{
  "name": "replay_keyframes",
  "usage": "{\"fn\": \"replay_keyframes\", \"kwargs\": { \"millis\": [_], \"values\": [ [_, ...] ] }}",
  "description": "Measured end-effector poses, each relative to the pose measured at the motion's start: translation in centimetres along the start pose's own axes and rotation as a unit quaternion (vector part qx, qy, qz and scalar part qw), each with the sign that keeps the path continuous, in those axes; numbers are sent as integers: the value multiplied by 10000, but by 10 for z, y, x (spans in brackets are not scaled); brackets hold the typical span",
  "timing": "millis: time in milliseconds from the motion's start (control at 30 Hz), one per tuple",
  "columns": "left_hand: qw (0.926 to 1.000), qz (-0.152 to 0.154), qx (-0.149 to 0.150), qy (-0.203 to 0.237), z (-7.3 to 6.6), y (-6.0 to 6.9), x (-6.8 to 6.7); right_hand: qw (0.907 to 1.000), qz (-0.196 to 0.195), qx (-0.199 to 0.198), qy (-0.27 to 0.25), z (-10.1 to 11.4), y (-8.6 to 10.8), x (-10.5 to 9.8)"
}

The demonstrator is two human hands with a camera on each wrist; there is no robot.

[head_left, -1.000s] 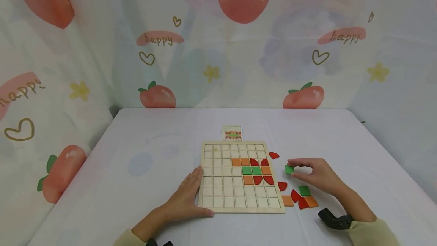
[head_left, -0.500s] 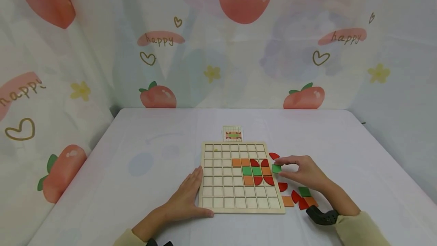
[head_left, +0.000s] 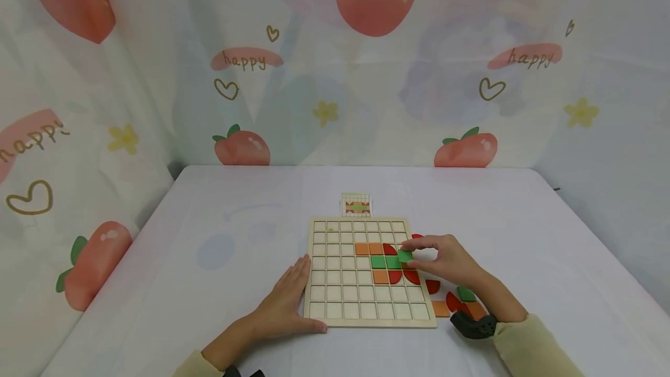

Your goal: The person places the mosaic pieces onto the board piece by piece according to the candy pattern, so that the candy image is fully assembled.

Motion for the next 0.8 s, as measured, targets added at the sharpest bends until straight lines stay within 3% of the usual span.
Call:
{"fn": "replay_keyframes", "kwargs": {
  "millis": [800],
  "values": [
    [10000, 37, -48, -24, 0, 0, -1, 9977, 392, -469, -282, 12, -34, 27]
  ]
}}
Point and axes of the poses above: each hand's wrist, its own y-axis away from the middle knuckle, its own x-axis out of the palm, z = x × y, the point moved 1 cm from there along -y, towards the middle knuckle, and after that the axes turned 3 degrees about -x, right-handed, at the moved point
